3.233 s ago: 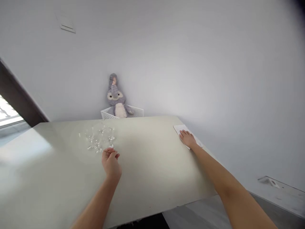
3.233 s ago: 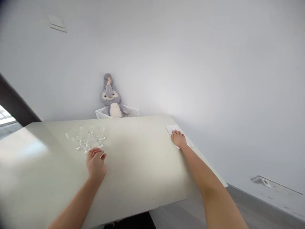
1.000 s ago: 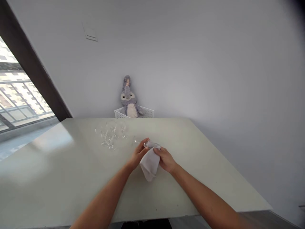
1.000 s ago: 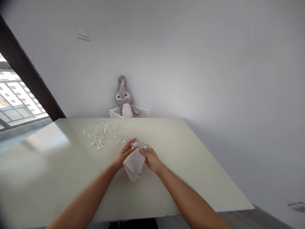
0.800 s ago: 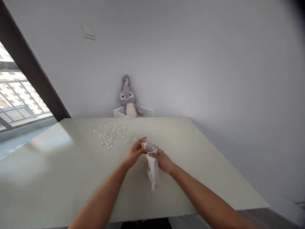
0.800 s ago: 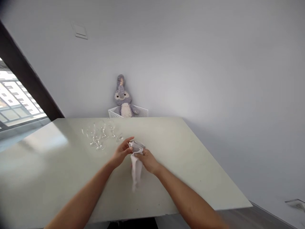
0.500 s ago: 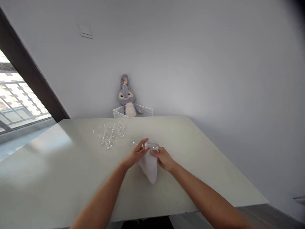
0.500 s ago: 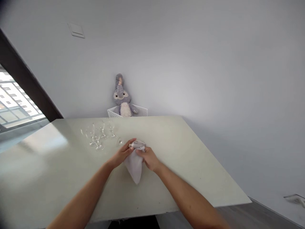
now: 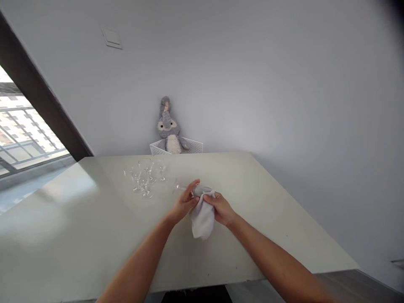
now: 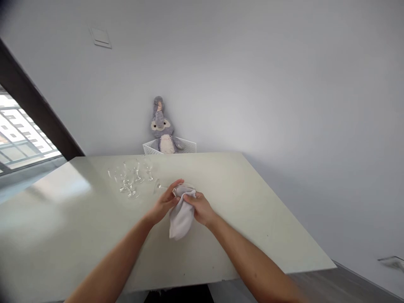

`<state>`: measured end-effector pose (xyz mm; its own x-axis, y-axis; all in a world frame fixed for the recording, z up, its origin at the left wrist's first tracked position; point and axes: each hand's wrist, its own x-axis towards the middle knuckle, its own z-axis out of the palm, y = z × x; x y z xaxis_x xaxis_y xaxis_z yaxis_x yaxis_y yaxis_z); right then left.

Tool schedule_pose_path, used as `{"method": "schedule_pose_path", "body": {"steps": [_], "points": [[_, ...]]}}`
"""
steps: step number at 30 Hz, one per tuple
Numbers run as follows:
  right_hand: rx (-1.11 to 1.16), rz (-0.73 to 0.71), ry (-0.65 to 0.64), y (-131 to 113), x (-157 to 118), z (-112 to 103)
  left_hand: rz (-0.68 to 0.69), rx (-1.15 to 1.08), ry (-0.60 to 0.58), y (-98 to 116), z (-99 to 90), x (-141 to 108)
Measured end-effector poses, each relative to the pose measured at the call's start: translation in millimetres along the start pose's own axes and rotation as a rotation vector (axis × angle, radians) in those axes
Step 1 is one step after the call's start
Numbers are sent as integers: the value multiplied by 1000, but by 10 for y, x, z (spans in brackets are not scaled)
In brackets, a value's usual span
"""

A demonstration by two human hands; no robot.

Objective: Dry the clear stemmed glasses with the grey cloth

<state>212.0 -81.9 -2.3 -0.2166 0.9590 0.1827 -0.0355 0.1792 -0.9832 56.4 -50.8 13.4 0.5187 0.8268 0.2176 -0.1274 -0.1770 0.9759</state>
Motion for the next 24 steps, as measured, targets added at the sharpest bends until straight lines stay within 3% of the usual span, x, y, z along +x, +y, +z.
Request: {"method": "schedule_pose_path", "body": {"steps": [3,7,9,11,15,17,21,24], "points": [[63,112,-62,18,-1,10,-11,-8,-5,9,-21,6],[-473,-79,-105,24,-44,29,-86,169,163,-107,-59,34],[-605,-157,-130,15,-48,4,-119,200,174,-132,-53,36],[-449,-142,-122,12,-36,-26,-93,145,125,-102,-37,25],[169,29,-120,34,-14,-10,-15,22,-2,10,-37,-2],[177,28,-140,39,-24,36,-32,64,6,19,-60,1],[-440,-170,-71,-1,-54,57,-41,189,59,-80,-66,24],[-856,-237,-59,-31,-34,-55,12,392,154,-163,-38,32]]}}
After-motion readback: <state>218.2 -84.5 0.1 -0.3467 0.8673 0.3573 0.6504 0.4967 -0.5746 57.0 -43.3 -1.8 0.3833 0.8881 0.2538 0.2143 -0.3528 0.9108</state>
